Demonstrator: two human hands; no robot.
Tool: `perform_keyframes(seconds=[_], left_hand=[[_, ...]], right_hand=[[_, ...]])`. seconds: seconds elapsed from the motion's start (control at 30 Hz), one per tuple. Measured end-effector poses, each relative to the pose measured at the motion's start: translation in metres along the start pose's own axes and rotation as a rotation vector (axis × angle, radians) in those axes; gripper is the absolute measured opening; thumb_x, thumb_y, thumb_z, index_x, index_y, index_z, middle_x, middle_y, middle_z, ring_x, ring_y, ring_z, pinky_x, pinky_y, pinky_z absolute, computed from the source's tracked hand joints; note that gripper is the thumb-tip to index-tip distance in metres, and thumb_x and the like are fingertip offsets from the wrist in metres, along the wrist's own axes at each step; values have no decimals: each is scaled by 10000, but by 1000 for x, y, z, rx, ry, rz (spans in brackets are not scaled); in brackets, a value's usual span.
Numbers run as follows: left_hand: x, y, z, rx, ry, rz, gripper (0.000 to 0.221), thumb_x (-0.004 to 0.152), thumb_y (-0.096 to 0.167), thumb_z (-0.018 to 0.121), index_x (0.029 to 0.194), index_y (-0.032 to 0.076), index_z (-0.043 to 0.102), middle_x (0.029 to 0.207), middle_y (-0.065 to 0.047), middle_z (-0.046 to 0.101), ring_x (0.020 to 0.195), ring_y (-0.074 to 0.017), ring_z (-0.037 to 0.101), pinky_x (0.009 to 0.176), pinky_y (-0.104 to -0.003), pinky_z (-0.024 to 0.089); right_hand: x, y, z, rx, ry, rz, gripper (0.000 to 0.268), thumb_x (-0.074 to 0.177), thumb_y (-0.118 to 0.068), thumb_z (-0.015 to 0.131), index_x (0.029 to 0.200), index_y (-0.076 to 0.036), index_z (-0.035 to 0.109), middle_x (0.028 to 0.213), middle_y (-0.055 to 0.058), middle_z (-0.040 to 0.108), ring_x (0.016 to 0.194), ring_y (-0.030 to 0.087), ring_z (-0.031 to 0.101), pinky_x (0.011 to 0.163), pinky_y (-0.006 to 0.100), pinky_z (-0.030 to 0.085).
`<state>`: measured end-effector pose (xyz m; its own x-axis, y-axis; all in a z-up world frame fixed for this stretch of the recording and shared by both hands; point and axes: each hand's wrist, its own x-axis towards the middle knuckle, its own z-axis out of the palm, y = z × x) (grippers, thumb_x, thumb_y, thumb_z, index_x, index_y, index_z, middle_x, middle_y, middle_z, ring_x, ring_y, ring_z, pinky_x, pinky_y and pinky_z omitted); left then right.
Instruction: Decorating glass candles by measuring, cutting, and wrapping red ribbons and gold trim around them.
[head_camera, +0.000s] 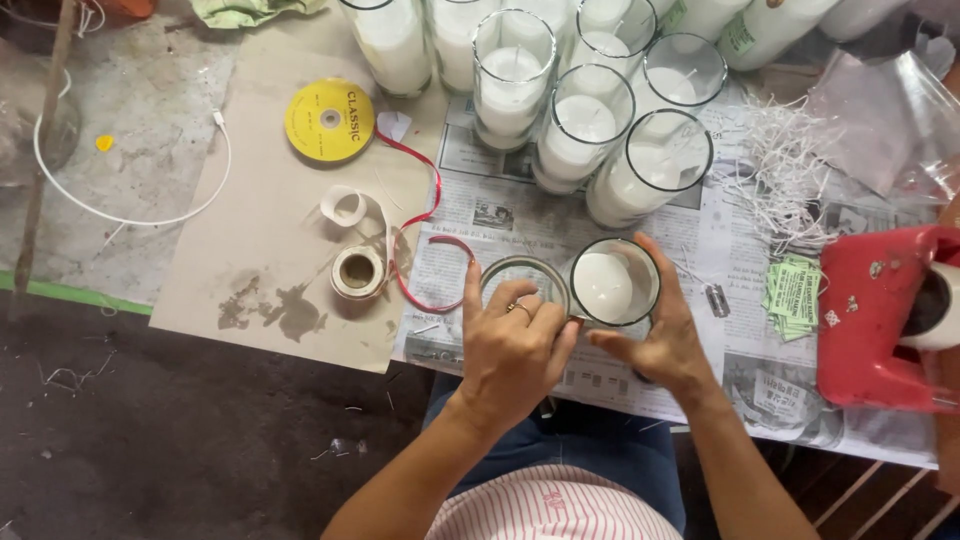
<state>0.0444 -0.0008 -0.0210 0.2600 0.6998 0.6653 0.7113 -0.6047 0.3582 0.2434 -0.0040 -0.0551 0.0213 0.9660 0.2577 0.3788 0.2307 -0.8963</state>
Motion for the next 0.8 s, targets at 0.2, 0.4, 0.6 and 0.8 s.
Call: perform_keyframes(seconds=[0.2, 0.4, 0.6, 0.8], left_hand=[[-2, -1, 0, 11, 5, 6, 231, 819, 241, 761, 690, 134, 601, 617, -36, 564, 875, -250, 675, 1111, -716, 305], [-6, -30, 1, 28, -45, 101, 265, 900, 300, 713, 712, 128, 644, 580, -46, 556, 597, -239, 605, 1043, -650, 415], [16, -96, -3, 36, 0, 175, 251, 934, 427, 697, 805, 220, 638, 700, 40, 602, 809, -167, 629, 1112, -571, 346], [31, -92, 28, -36, 56, 170, 275, 956, 471, 650, 827, 229, 645, 697, 41, 573, 864, -171, 638, 1120, -558, 355]], right_hand=[[-17, -11, 36, -62, 283, -44, 1129, 621, -13, 923, 1560, 70, 302, 1462, 291, 466, 1371, 366, 490, 1193, 461, 371], [-13, -1, 40, -172, 367, -115, 1134, 570, -187, 1015, 1485, 97, 408, 1332, 278, 563, 1266, 390, 594, 1118, 460, 460], [-16, 7, 41, -142, 335, -89, 1121, 600, -246, 992, 1483, 93, 391, 1342, 265, 549, 1292, 384, 567, 1134, 461, 434], [-10, 7, 29, -99, 255, -135, 1106, 588, -193, 981, 1462, 131, 385, 1331, 295, 541, 1267, 414, 580, 1112, 477, 450]])
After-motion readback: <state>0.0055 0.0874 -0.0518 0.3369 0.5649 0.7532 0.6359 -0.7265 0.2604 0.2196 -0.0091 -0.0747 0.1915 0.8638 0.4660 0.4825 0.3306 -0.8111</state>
